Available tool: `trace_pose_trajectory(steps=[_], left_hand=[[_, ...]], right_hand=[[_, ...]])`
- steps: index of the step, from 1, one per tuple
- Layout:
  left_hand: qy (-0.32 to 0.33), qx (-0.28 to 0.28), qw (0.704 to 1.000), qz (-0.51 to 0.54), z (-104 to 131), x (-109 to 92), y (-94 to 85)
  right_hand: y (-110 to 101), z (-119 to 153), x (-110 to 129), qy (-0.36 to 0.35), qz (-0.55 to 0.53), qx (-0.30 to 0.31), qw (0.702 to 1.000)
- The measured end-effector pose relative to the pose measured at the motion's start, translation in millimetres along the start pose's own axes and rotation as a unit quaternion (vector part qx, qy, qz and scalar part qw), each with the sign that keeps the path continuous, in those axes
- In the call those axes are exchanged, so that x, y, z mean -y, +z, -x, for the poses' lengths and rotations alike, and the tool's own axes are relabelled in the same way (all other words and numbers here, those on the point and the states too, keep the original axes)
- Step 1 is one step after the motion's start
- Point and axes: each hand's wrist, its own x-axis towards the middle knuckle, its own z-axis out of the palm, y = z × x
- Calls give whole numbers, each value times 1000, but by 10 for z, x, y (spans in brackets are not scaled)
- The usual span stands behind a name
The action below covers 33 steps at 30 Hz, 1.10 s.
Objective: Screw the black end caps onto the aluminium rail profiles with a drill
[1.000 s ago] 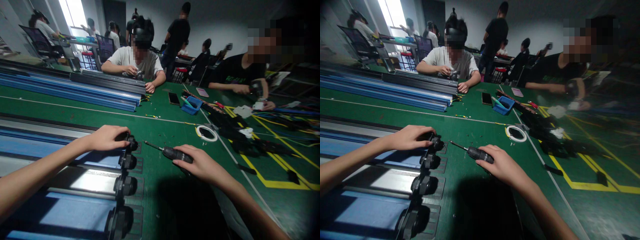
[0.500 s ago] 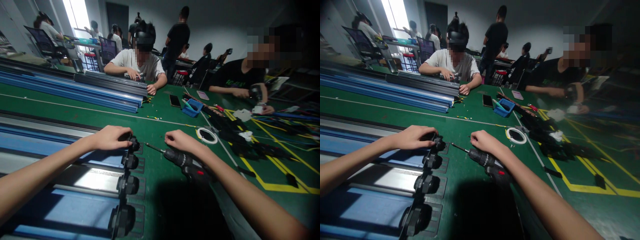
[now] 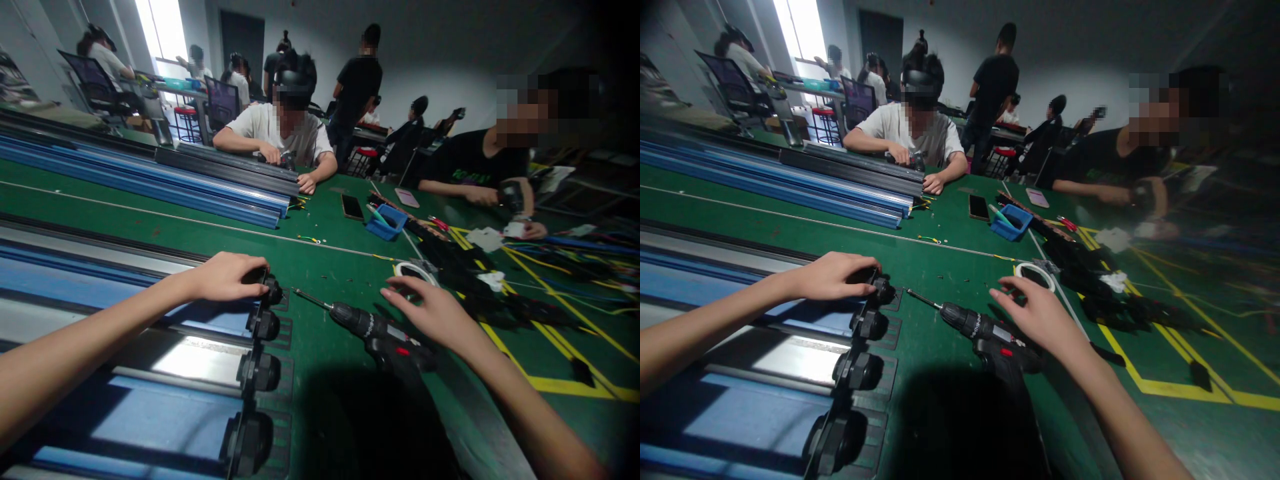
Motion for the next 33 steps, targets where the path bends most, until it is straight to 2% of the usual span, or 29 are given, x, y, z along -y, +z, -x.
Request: trace_pose_trajectory(steps=[2, 5, 8, 14, 21, 26, 33], left_hand=[[-2, 1, 1000, 0, 0, -2, -1], [-8, 4, 1000, 0, -2, -7, -7], [-12, 10, 1000, -4, -4, -16, -20], [-15, 13, 1000, -10, -2, -37, -39], [-15, 11, 1000, -17, -1, -32, -29], [-10, 7, 1000, -14, 8, -24, -30], [-15, 5, 1000, -22, 5, -29, -25]], right_hand=[[14, 390, 6, 8, -5, 9, 1000], [142, 877, -20, 6, 16, 11, 1000], [319, 1075, 13, 47, 0, 4, 999], [509, 925, 156, 112, 27, -15, 993], [619, 780, 26, 83, 58, -39, 994], [615, 634, 193, 77, 48, -71, 993], [578, 340, 355, 72, 20, -45, 996]])
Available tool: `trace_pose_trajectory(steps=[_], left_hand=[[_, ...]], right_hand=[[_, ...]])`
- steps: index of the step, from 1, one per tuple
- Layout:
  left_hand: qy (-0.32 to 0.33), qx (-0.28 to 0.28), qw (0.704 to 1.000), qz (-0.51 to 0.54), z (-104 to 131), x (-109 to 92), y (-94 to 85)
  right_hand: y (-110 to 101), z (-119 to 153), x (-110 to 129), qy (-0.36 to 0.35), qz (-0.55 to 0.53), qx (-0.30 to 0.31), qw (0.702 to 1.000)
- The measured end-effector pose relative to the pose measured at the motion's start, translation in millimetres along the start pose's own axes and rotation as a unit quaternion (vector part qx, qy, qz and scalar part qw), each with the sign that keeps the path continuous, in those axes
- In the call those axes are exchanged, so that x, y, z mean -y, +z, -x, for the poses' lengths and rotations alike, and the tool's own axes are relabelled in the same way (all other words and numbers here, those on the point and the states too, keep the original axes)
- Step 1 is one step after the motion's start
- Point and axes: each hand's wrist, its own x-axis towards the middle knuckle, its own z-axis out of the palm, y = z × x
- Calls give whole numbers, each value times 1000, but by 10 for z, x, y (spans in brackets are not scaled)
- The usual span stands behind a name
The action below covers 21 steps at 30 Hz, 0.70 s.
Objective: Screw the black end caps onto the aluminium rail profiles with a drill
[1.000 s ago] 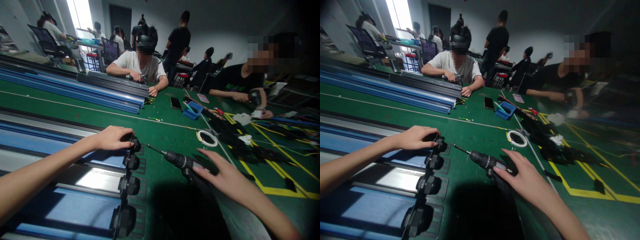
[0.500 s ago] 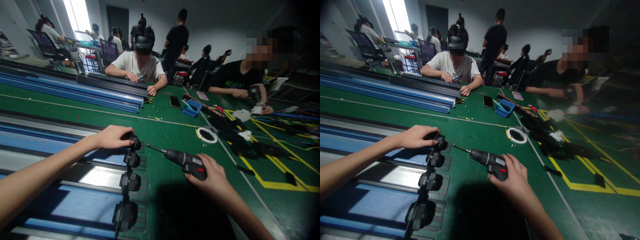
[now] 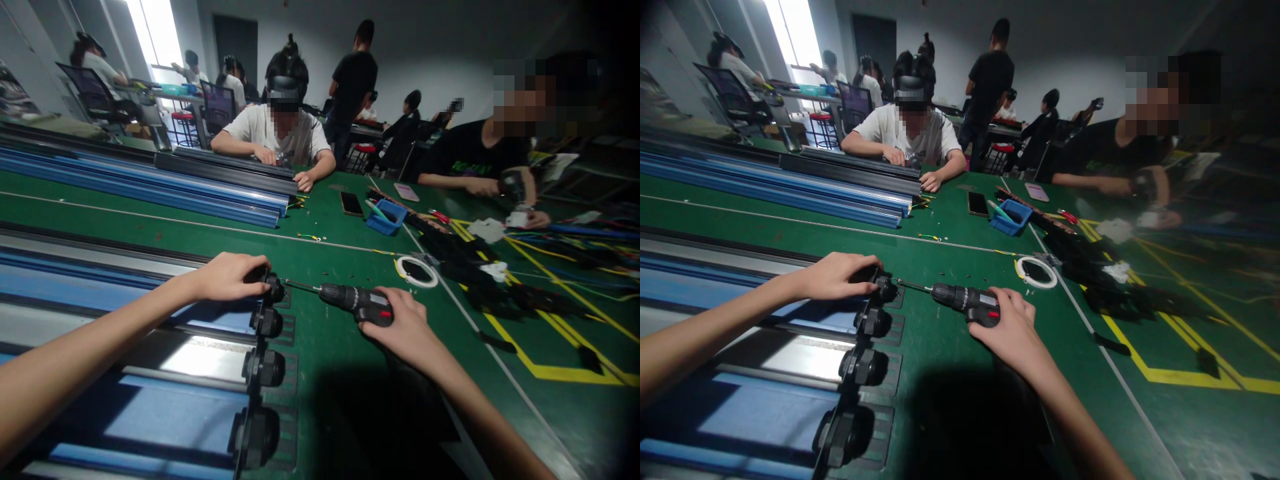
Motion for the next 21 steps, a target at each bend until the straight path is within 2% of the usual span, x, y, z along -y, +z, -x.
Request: trace_pose_trajectory(steps=[10, 21], left_hand=[[4, -11, 1000, -1, 0, 5, 24], [8, -10, 1000, 0, -2, -31, 1]], right_hand=[[2, -221, 107, -29, -26, 15, 999], [14, -320, 145, -23, -45, 30, 998]])
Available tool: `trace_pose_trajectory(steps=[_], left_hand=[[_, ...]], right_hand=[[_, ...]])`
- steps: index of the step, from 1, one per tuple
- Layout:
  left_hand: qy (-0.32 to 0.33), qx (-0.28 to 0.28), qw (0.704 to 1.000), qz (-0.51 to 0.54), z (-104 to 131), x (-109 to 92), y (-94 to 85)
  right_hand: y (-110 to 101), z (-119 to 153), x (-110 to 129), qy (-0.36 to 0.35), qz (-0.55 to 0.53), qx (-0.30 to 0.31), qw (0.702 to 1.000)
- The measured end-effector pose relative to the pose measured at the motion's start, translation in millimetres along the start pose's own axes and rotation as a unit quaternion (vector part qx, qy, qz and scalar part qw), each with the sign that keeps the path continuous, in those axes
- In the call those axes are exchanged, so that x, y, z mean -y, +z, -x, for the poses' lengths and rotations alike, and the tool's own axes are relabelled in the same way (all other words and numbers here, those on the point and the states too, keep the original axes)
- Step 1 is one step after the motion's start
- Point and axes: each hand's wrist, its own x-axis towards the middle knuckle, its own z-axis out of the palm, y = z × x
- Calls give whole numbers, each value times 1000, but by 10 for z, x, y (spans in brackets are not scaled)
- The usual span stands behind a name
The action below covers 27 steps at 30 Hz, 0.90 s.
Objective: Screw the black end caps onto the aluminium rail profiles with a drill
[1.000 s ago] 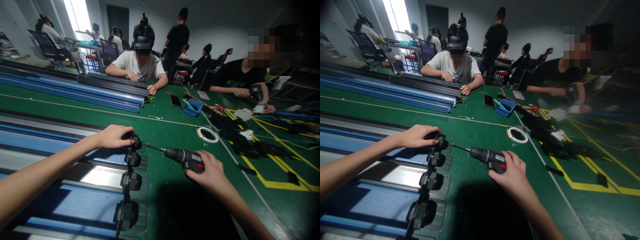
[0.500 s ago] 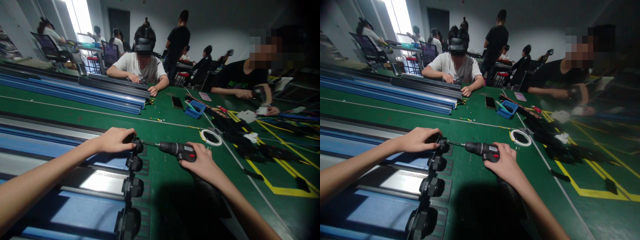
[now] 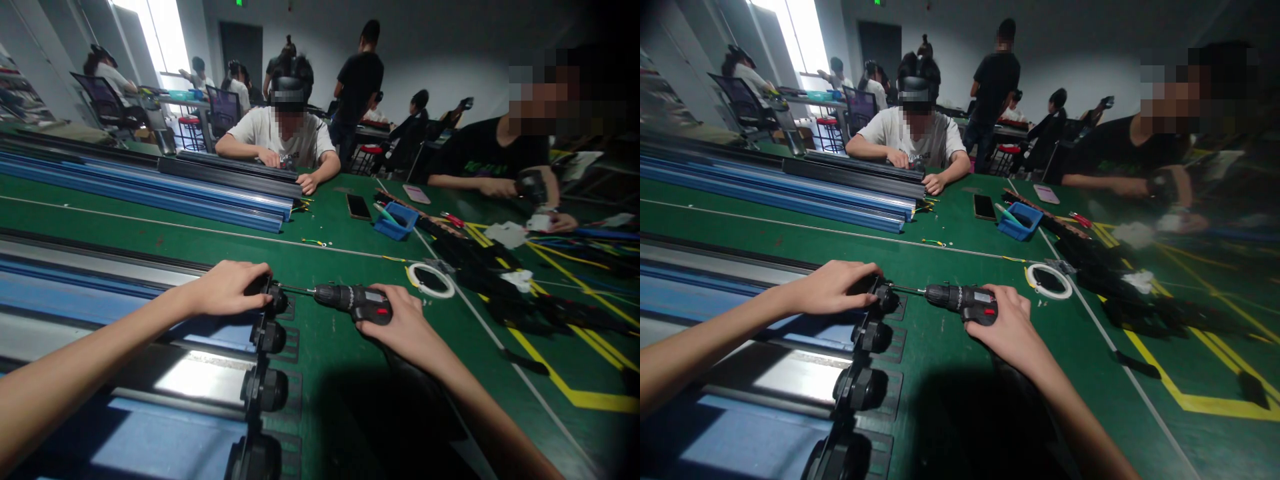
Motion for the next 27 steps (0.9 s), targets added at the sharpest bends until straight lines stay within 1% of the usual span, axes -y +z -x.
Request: trace_pose_trajectory(steps=[11, 21, 27], left_hand=[[-3, 5, 1000, 7, -9, 14, -1], [-24, 15, 999, 44, -12, 7, -42], [-12, 17, 997, 73, -10, 22, -61]], right_hand=[[10, -46, -19, 6, -18, 6, 1000], [24, -66, -47, 4, -21, 8, 1000], [10, -63, -43, 1, -22, 9, 1000]])
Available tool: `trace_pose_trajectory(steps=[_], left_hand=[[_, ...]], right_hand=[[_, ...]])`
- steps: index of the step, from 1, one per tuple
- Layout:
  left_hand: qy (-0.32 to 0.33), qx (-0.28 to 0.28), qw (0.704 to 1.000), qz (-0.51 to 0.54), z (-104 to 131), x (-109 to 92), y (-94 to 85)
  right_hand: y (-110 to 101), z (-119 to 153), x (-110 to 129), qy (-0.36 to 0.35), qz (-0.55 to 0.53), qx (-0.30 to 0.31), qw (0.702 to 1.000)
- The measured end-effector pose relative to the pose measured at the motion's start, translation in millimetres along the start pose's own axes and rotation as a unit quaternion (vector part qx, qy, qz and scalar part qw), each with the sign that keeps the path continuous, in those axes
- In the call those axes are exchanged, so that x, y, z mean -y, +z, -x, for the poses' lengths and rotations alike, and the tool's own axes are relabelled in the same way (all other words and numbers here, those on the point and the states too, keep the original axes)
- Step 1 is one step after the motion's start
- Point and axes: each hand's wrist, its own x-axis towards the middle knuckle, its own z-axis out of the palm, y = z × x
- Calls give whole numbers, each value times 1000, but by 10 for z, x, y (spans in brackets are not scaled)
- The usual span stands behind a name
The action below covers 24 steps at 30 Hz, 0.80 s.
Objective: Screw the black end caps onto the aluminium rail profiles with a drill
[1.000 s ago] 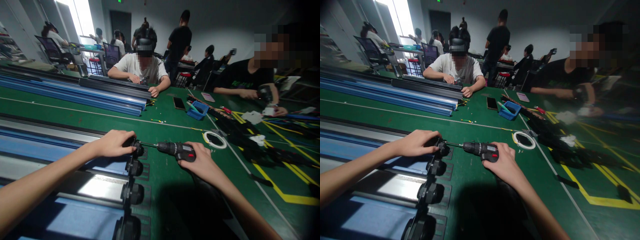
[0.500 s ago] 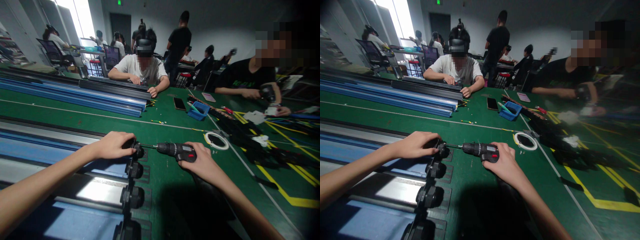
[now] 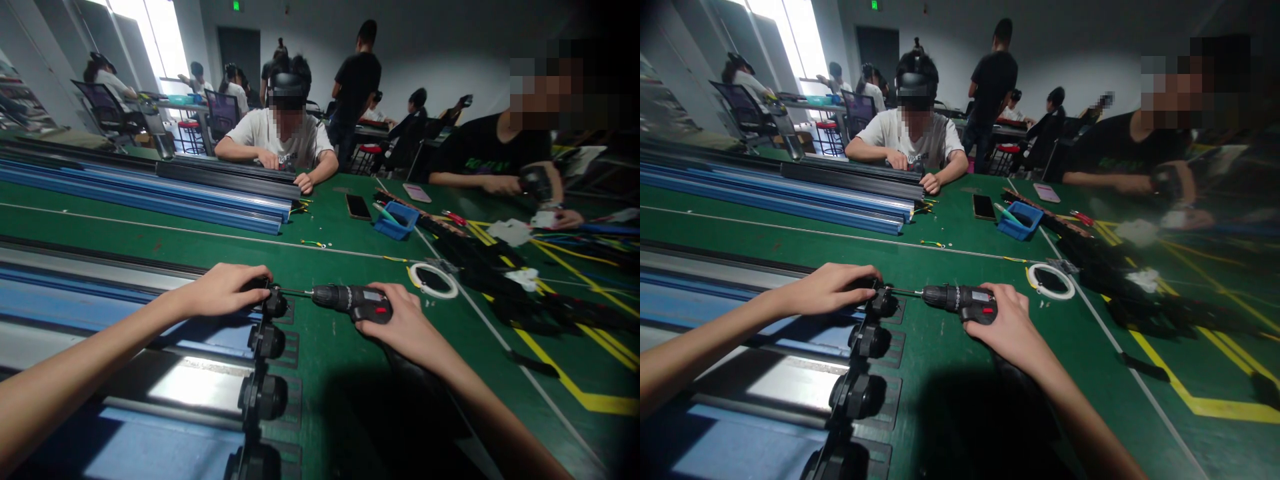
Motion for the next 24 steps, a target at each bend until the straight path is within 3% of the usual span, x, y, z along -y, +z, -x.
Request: trace_pose_trajectory(steps=[24], left_hand=[[3, 8, 1000, -12, 4, 2, -3]], right_hand=[[26, 18, -28, 48, 10, 17, 999]])
